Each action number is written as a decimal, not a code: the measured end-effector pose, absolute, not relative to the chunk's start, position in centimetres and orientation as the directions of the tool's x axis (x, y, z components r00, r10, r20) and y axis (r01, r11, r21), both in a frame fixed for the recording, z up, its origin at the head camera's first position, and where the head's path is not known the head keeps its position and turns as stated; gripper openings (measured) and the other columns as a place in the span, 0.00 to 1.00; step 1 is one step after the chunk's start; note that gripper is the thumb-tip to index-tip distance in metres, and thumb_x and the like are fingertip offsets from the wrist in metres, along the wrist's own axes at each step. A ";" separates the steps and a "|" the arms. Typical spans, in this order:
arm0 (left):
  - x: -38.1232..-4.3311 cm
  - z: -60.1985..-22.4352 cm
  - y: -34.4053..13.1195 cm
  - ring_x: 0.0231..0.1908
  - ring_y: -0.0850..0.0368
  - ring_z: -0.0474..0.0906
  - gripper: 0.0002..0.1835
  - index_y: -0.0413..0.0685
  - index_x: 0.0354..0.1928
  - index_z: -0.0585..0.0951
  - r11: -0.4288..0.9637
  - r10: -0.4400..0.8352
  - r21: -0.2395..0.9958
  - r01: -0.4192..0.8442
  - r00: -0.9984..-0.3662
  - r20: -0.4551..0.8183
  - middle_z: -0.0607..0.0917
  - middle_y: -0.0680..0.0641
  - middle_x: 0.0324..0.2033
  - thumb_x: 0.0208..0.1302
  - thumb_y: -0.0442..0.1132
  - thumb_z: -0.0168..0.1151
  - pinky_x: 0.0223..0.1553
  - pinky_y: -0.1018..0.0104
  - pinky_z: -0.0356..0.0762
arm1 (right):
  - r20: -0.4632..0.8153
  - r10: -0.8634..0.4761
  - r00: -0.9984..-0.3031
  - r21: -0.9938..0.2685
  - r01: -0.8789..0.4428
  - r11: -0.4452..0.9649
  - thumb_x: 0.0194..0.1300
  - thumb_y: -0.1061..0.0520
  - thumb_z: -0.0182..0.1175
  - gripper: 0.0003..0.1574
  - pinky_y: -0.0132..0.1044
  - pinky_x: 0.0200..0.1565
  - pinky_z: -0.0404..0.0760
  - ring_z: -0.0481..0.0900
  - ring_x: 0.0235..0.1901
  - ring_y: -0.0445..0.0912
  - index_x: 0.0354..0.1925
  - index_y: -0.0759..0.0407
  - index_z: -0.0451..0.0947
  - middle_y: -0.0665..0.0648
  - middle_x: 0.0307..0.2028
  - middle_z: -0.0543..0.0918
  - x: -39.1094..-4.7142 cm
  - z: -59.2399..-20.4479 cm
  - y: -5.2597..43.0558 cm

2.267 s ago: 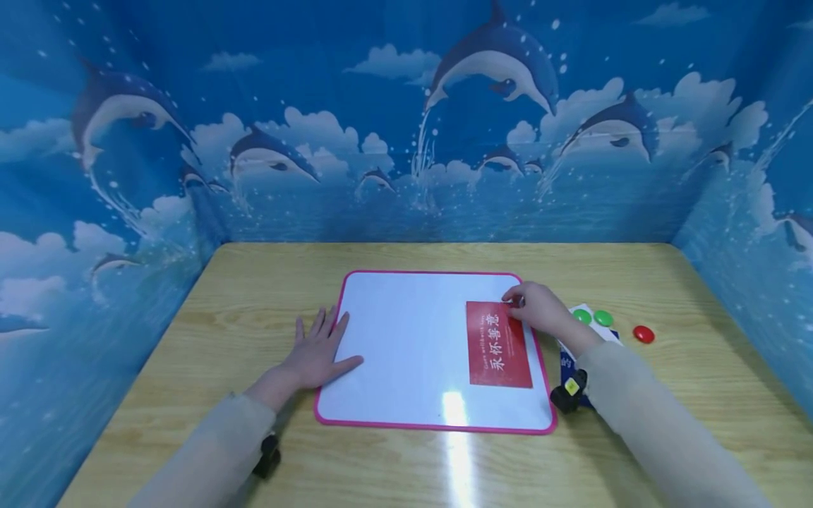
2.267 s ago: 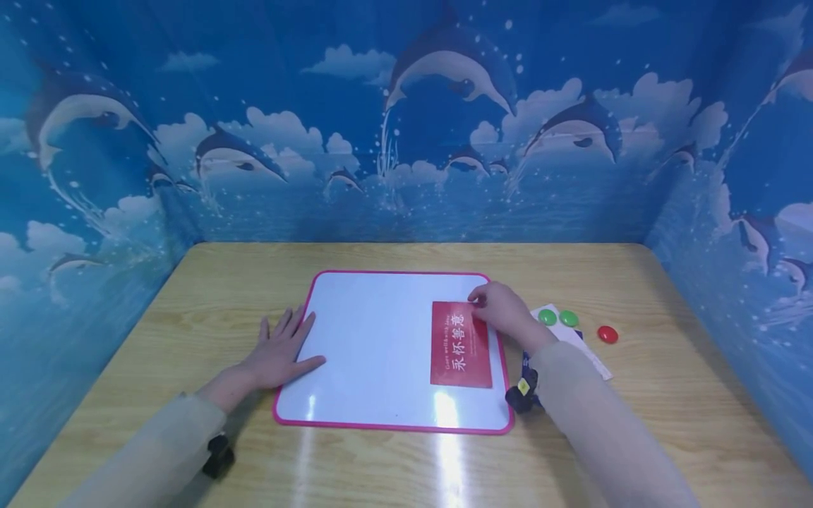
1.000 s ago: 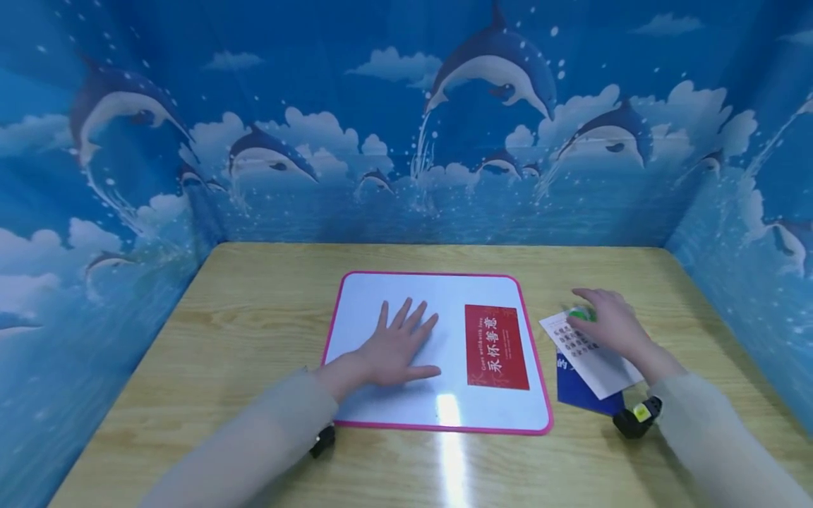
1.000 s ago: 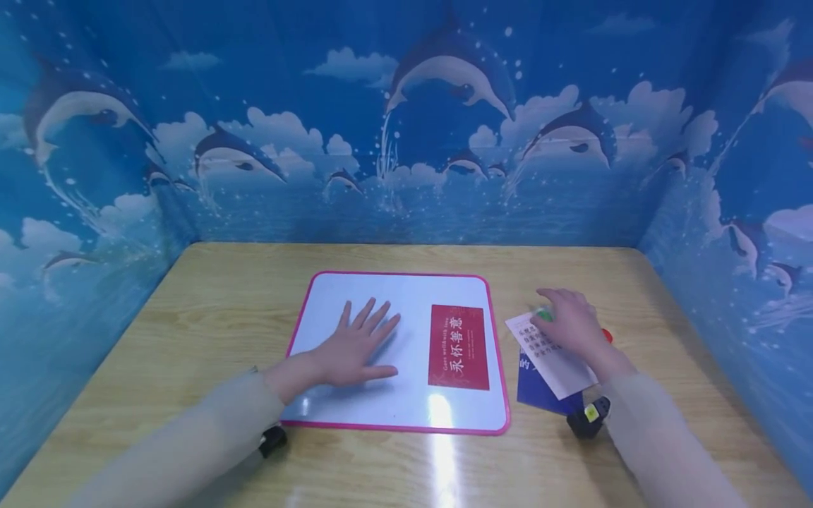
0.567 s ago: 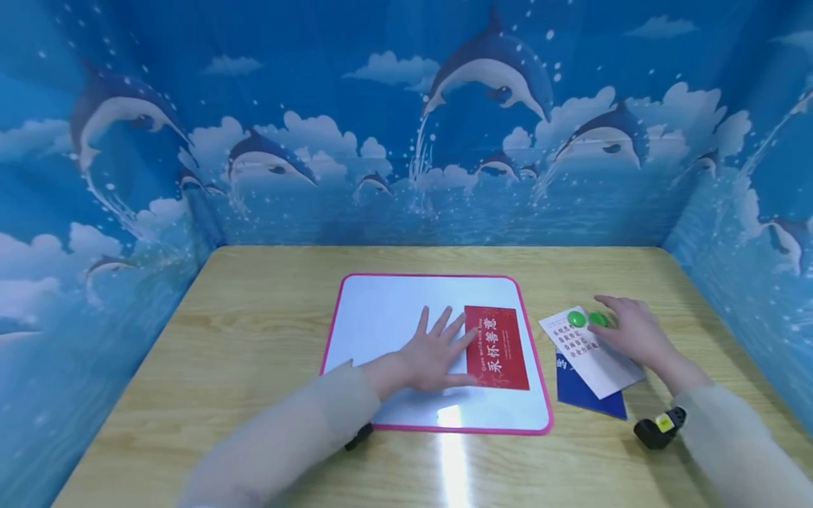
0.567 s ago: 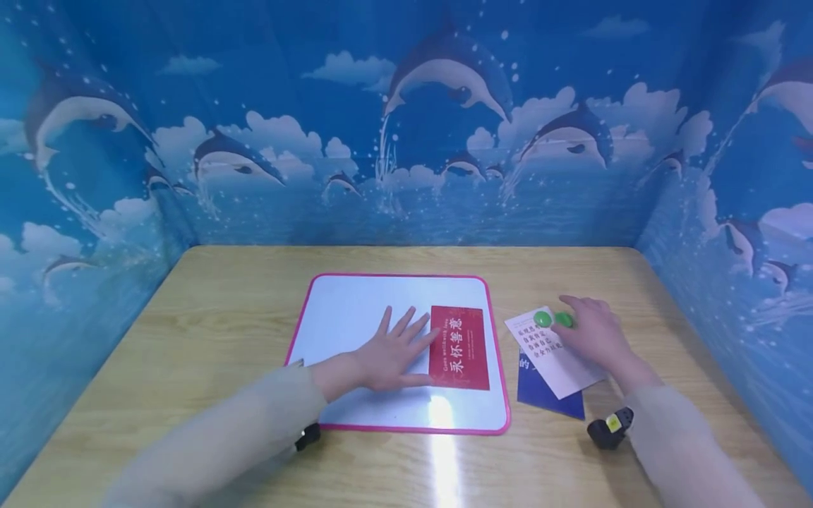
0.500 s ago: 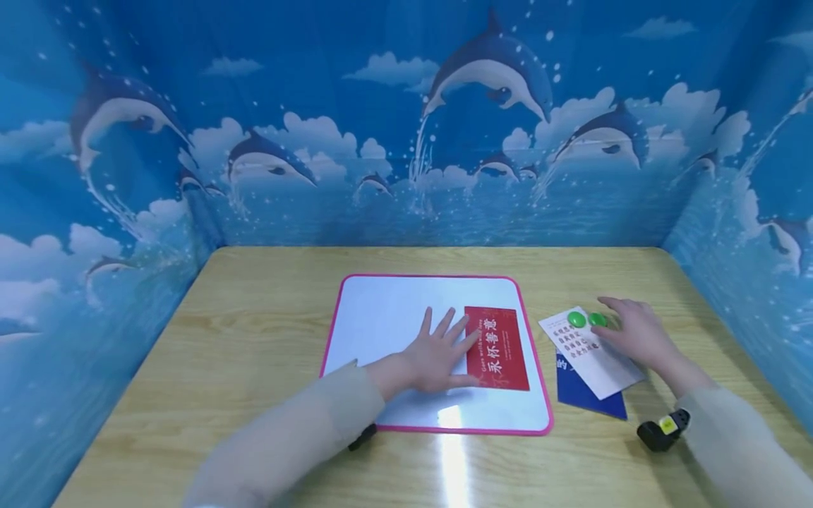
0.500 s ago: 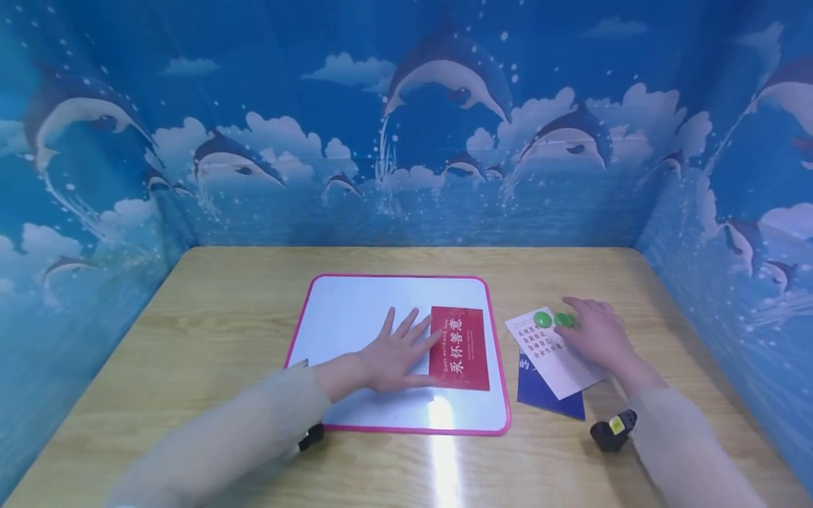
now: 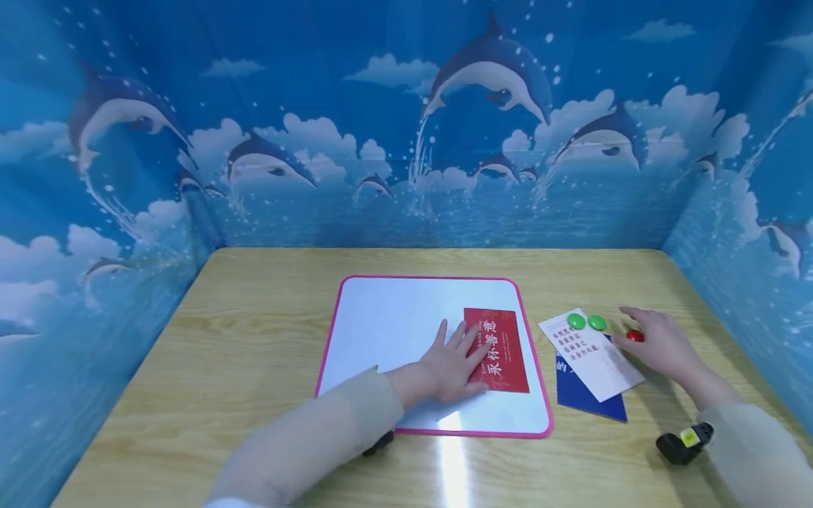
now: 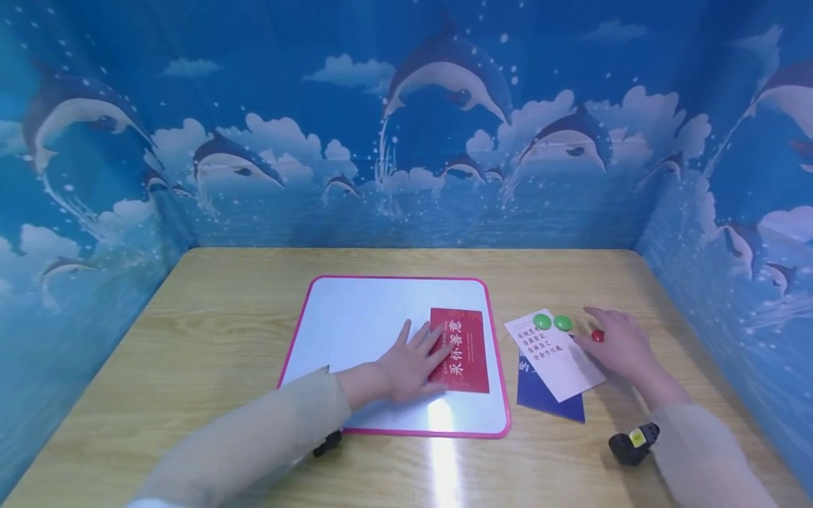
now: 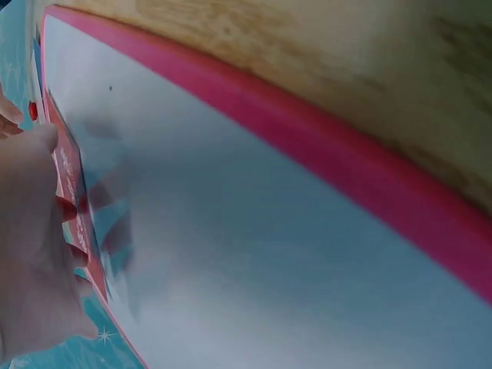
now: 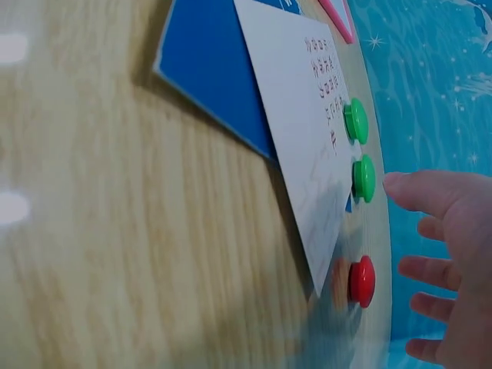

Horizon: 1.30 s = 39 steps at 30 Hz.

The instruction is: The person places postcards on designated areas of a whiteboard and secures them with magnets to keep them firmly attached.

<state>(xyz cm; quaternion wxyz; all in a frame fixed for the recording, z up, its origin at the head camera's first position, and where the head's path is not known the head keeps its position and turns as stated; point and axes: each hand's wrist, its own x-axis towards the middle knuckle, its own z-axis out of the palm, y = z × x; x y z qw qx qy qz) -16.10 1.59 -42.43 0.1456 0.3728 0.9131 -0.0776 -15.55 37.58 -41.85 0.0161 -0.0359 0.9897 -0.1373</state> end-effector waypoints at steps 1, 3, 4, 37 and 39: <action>-16.1 -42.5 1.6 0.74 0.48 0.37 0.40 0.63 0.74 0.47 0.710 0.656 -0.039 0.703 -0.681 -0.326 0.47 0.50 0.74 0.64 0.68 0.41 0.72 0.45 0.36 | -0.027 -0.076 -0.997 -0.273 -0.066 0.960 0.60 0.46 0.61 0.45 0.68 0.54 0.57 0.60 0.54 0.76 0.62 0.75 0.60 0.82 0.57 0.65 -15.5 -41.8 37.7; -16.0 -42.6 1.6 0.74 0.48 0.36 0.39 0.63 0.74 0.47 0.710 0.654 -0.044 0.703 -0.681 -0.329 0.47 0.49 0.74 0.65 0.67 0.40 0.72 0.45 0.35 | -0.033 -0.075 -0.997 -0.265 -0.064 0.962 0.61 0.45 0.60 0.45 0.69 0.54 0.57 0.59 0.55 0.77 0.62 0.76 0.60 0.83 0.57 0.64 -15.3 -41.7 38.1; -16.0 -42.7 1.5 0.74 0.48 0.36 0.38 0.63 0.74 0.47 0.711 0.654 -0.042 0.702 -0.682 -0.328 0.47 0.49 0.74 0.66 0.66 0.40 0.72 0.45 0.35 | -0.032 -0.074 -0.997 -0.264 -0.063 0.963 0.62 0.45 0.60 0.45 0.69 0.54 0.57 0.60 0.54 0.77 0.62 0.76 0.60 0.83 0.56 0.64 -15.2 -41.7 38.2; -15.3 -42.8 0.9 0.74 0.49 0.36 0.38 0.61 0.74 0.46 0.710 0.679 0.046 0.703 -0.665 -0.309 0.45 0.49 0.74 0.67 0.64 0.40 0.71 0.43 0.33 | -0.032 0.016 -0.999 -0.213 0.022 0.977 0.57 0.49 0.62 0.31 0.63 0.38 0.68 0.70 0.42 0.73 0.47 0.75 0.74 0.79 0.43 0.77 -15.0 -43.0 40.3; -15.3 -42.8 0.9 0.74 0.50 0.37 0.38 0.62 0.74 0.46 0.710 0.678 0.041 0.703 -0.667 -0.309 0.45 0.49 0.74 0.67 0.64 0.40 0.71 0.43 0.33 | -0.021 0.007 -1.000 -0.211 0.012 0.977 0.57 0.48 0.62 0.32 0.64 0.43 0.66 0.70 0.43 0.73 0.47 0.75 0.75 0.79 0.43 0.77 -15.2 -42.9 40.0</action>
